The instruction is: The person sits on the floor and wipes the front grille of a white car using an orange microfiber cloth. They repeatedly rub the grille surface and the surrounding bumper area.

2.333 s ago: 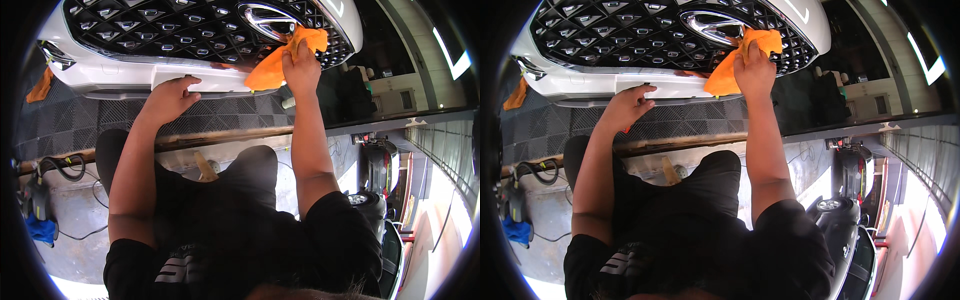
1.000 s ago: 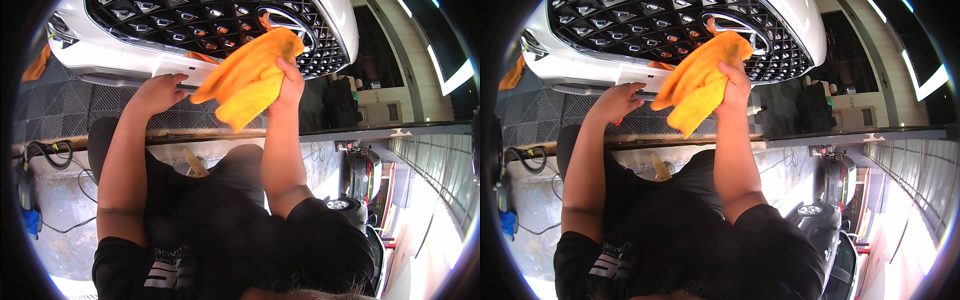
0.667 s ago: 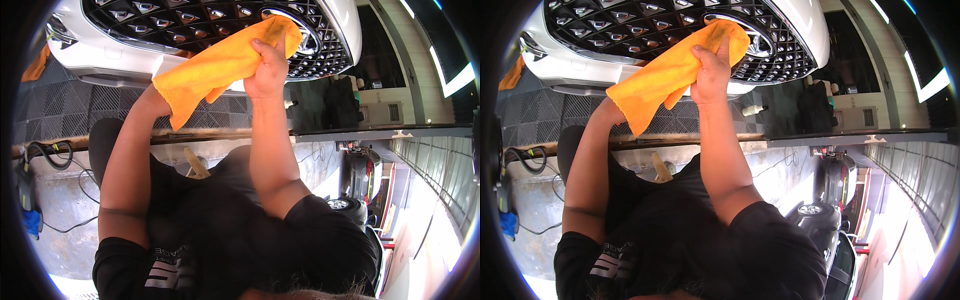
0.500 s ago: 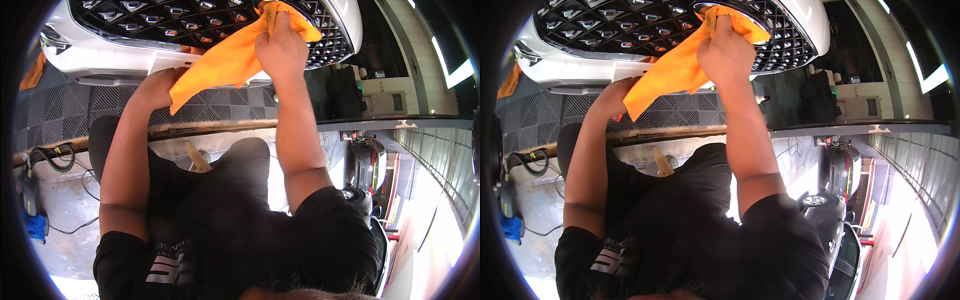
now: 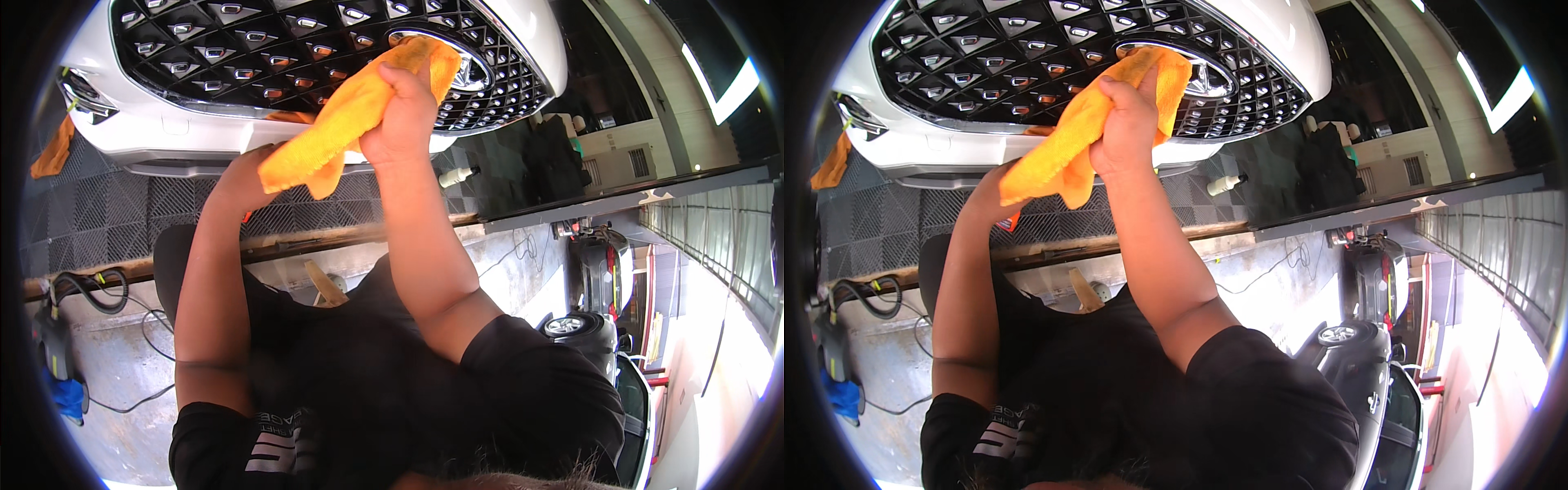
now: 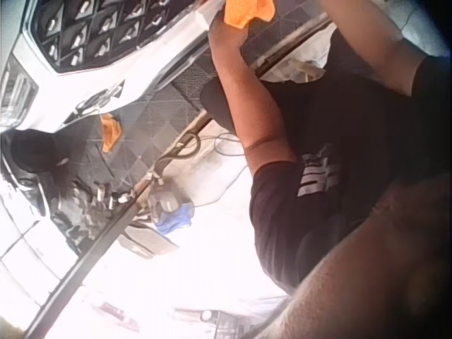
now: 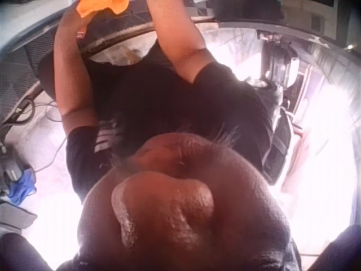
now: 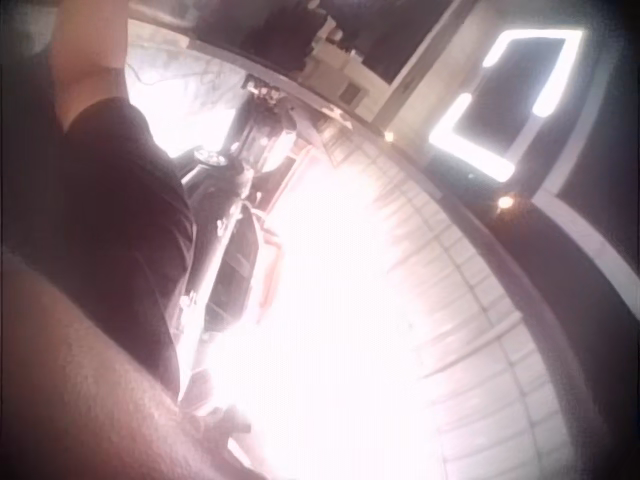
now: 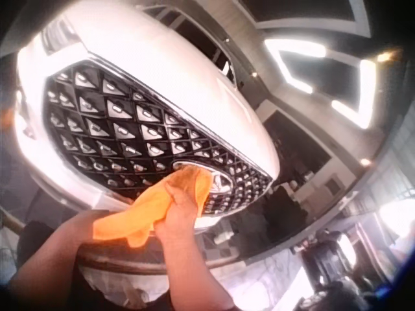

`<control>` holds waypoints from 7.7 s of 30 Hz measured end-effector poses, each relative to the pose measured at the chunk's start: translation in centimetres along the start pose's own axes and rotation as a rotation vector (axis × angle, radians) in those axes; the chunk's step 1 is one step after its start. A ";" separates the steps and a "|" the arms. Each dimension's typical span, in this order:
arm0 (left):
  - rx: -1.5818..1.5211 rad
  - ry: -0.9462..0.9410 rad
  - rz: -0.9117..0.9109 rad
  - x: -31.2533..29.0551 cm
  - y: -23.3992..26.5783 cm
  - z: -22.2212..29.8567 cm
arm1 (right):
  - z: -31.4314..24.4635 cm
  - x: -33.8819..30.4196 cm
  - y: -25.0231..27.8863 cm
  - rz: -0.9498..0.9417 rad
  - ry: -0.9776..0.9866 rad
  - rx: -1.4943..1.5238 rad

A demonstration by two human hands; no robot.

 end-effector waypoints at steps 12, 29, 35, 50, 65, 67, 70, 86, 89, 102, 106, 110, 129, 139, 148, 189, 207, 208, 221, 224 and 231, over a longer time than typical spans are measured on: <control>0.231 0.161 -0.207 -1.6 -1.2 0.1 | -5.3 -0.2 4.6 -0.010 0.433 -1.873; 0.270 0.114 -0.305 -0.1 -3.5 1.1 | -4.1 -1.2 9.3 -0.023 -0.028 -1.399; 0.251 0.131 -0.199 -0.8 -2.4 -0.3 | -6.6 0.2 10.7 -0.002 -0.013 -1.875; -0.453 -0.509 0.200 -2.7 3.3 9.9 | 4.6 -13.3 3.7 -0.840 -0.573 -0.185; 0.074 -0.278 -0.317 -2.4 -5.9 9.8 | 6.0 -13.4 10.1 -0.666 -0.695 -0.550; 0.236 -0.362 -0.177 -2.4 -5.4 10.1 | 6.4 -13.9 10.7 -0.719 -0.781 -0.840; 0.206 -0.288 -0.189 -2.3 -4.3 10.0 | 6.2 -13.4 11.4 -0.781 -0.855 -1.186; -0.446 -0.066 -0.479 -3.3 -2.9 8.4 | 3.1 -10.4 12.6 -0.360 -0.452 -0.382; -0.637 -0.198 -0.459 -2.9 -2.5 8.4 | 3.8 -10.5 12.0 -0.386 -0.444 -0.334; -1.494 -0.194 0.232 -2.8 3.0 6.5 | 15.9 -16.4 17.5 -0.280 -0.598 -0.570; -1.178 -0.152 0.280 -2.2 1.5 5.8 | 23.9 -26.1 21.5 -0.502 -0.755 -1.027; -1.027 -0.085 0.107 -0.8 -1.8 8.7 | 26.8 -29.9 19.0 -0.918 -0.761 -1.110; -1.422 -0.076 0.186 6.5 -2.1 16.1 | 27.3 -26.5 21.2 -0.572 -0.861 -0.598; -1.427 -0.041 0.215 7.8 -2.1 17.2 | 25.9 -25.8 21.3 -0.549 -0.835 -0.565; -1.253 -0.059 0.351 8.1 -0.8 15.9 | 24.6 -24.5 20.7 -0.536 -0.773 -0.536; 1.278 0.535 0.134 6.6 3.0 19.9 | 22.6 -22.9 21.5 -0.547 -0.558 -0.641; 0.892 0.416 0.264 2.3 1.7 15.1 | 21.6 -22.8 21.0 -0.566 -0.578 -0.585; 0.912 0.438 0.263 1.7 1.0 15.2 | 21.6 -22.6 21.4 -0.536 -0.523 -0.597; 1.242 0.233 0.225 6.5 0.7 15.2 | 21.8 -22.7 21.3 -0.531 -0.583 -0.592; 1.429 0.130 0.166 5.6 2.4 15.6 | 22.1 -23.4 21.6 -0.530 -0.616 -0.558; 1.633 -0.145 0.176 3.9 4.8 19.3 | 22.0 -22.9 21.0 -0.562 -0.575 -0.562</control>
Point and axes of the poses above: each hand's wrist, its own x-axis towards the middle knuckle, its own y-axis out of the back of the hand, z = x × y, the point moved 10 cm from there along x, towards the middle knuckle, and after that the axes turned 7 degrees about -z, right-handed, at the moved point
